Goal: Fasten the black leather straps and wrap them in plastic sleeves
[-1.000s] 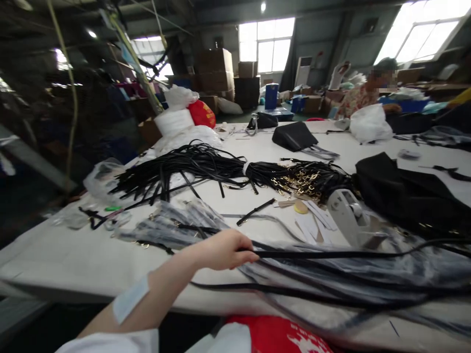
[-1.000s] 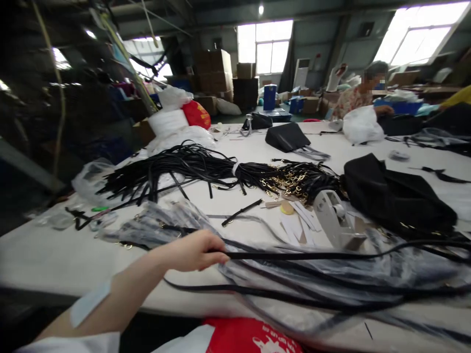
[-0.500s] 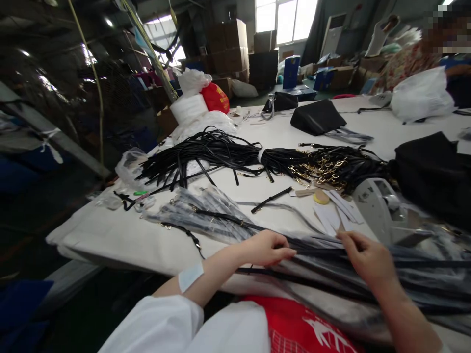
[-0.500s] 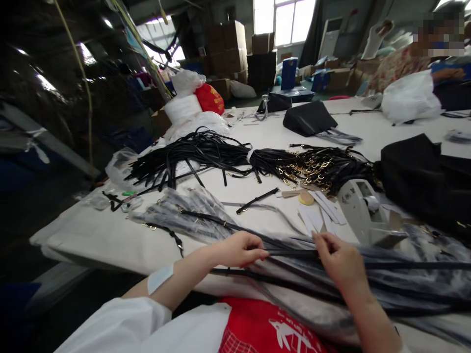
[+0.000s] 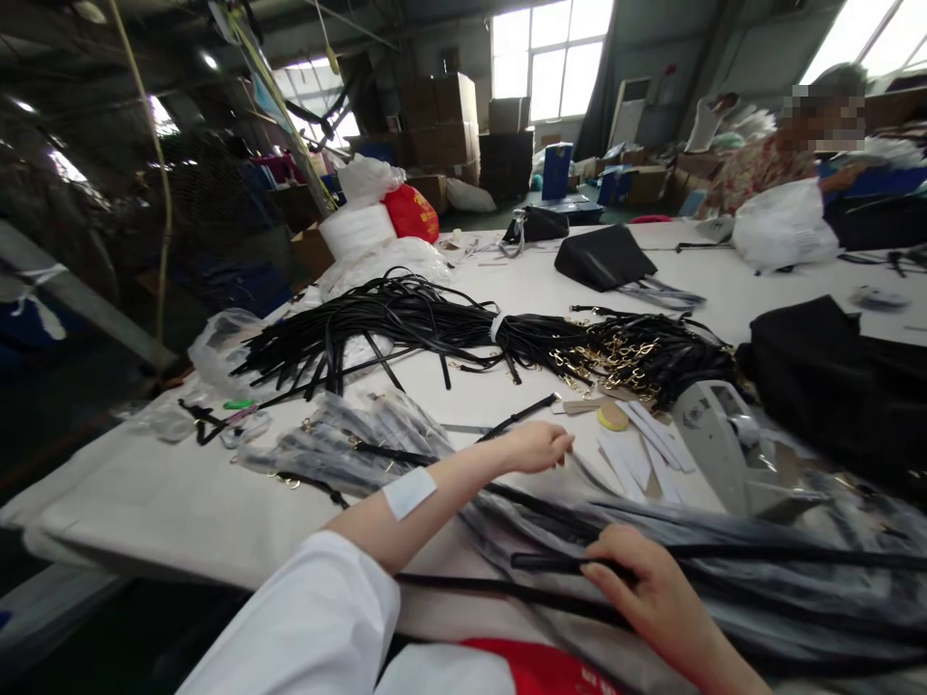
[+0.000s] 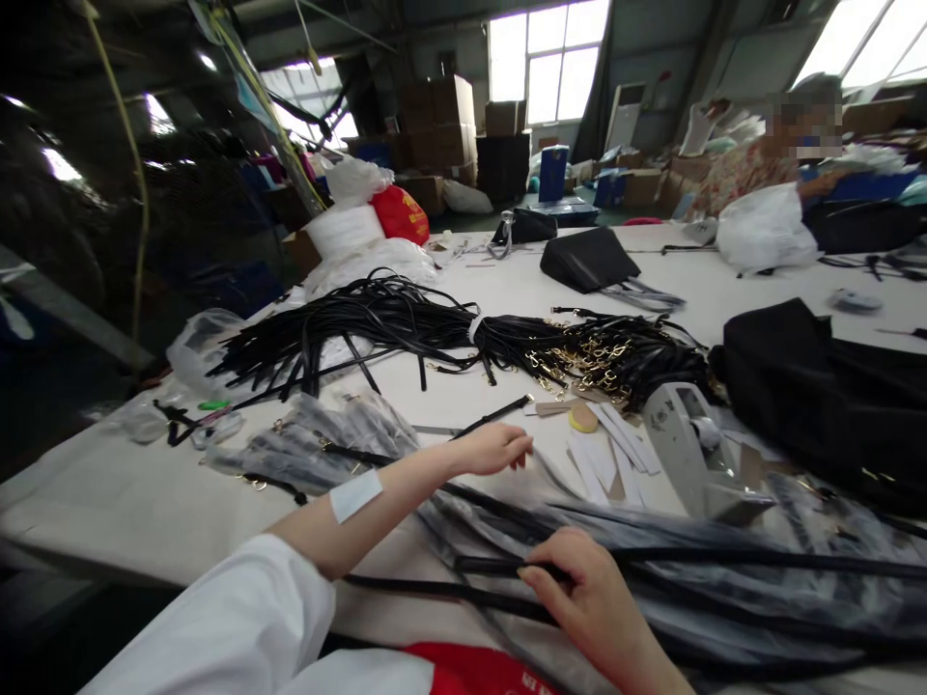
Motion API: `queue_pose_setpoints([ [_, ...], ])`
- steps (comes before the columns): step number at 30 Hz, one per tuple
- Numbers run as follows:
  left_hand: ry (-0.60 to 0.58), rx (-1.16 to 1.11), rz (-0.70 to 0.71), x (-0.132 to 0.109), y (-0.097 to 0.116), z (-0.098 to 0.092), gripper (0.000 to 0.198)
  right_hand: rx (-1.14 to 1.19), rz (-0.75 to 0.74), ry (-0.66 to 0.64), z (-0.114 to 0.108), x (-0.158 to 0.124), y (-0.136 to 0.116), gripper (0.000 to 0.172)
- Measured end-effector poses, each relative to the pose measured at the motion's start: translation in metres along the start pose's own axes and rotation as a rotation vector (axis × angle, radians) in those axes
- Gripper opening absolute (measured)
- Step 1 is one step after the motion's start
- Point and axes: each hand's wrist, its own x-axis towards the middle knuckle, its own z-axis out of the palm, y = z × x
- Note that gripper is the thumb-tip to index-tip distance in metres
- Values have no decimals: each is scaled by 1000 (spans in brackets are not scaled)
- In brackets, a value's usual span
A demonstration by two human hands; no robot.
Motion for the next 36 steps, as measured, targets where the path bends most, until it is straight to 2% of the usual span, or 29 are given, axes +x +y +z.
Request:
queue_pose_setpoints([
  [2,138,80,-55,38,8,-21,32,41,-58,64,-11,-9,2,25],
  [5,226,160,-135,79,15,-37,38,83,-79,163,-25,-23,3,22],
  [7,219,178,-142,91,16,-39,39,124,-28,211,-29,-32,7,20],
  [9,196,166,-105,89,16,-38,34,195,80,310,-29,-40,14,17],
  [12,174,101,-4,60,16,-35,24,414,291,503,-26,-42,26,16],
  [15,177,-7,108,6,17,-28,22,686,389,597,-23,-28,27,22],
  [19,256,-310,279,-70,25,-6,25,885,369,581,-20,3,11,32],
  [22,374,-340,320,-101,30,12,29,920,375,498,-17,15,0,37],
  [24,461,-347,341,-108,31,20,26,906,386,448,-15,16,-5,38],
  [28,592,-387,357,-102,29,28,23,867,380,428,-14,9,-5,40],
  [32,616,-399,414,-98,33,33,24,844,384,459,-13,6,-3,41],
  [36,652,-328,452,-107,42,39,32,902,363,432,-13,6,-12,47],
])
